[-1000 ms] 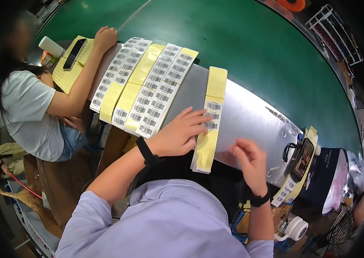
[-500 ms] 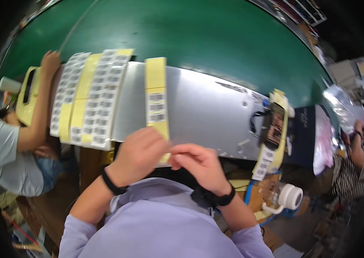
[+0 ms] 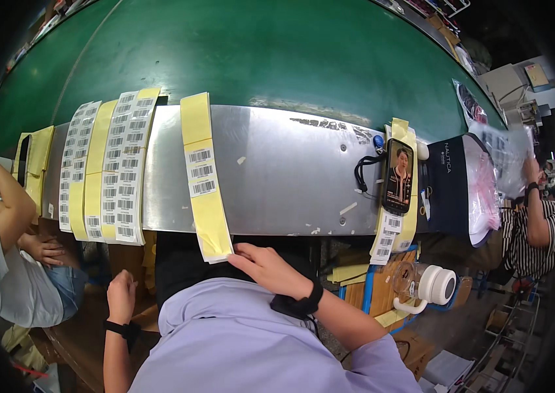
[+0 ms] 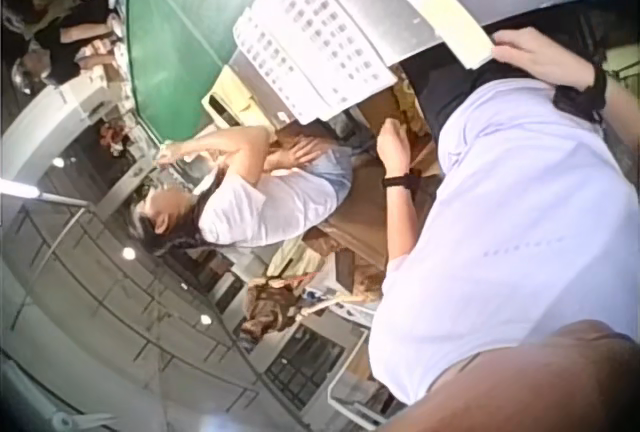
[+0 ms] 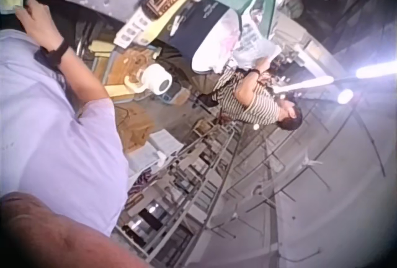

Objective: The recorder is applying barcode labels to plastic bags containing shoes on an assembly line.

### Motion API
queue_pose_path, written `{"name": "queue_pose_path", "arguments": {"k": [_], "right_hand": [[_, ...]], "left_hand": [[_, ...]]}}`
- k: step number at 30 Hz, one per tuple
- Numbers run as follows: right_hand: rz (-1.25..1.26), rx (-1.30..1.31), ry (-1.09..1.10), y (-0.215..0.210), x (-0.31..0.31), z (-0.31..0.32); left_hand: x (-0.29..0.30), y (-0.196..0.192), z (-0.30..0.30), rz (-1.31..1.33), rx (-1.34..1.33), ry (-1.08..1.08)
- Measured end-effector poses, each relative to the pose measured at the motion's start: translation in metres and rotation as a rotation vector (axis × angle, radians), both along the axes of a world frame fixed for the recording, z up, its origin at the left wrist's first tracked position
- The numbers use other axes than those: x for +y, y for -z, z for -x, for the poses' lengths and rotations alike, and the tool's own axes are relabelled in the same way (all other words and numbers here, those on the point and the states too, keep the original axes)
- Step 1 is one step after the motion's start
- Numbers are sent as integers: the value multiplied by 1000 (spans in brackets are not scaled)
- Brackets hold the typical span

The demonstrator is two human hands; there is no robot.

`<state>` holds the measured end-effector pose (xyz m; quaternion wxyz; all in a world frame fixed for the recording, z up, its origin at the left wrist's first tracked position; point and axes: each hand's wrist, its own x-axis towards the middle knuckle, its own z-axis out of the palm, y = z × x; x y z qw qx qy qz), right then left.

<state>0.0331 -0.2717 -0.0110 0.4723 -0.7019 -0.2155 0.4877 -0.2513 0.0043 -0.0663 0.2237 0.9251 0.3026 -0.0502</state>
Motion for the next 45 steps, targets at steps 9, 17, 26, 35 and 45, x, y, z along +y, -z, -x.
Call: {"name": "queue_pose_path", "arguments": {"k": [9, 17, 26, 35, 45], "right_hand": [[-94, 446, 107, 16, 20, -3], [-170, 604, 139, -28, 19, -6], [-81, 536, 170, -33, 20, 5], [-197, 634, 117, -20, 23, 7], [161, -1018, 599, -69, -127, -121]], "left_hand": [[-30, -59, -96, 474, -158, -71], [-77, -65, -192, 1683, -375, -396], [-96, -69, -232, 1805, -415, -429], [-85, -72, -234, 1834, -523, -494], [-26, -69, -222, 1671, -413, -580]]}}
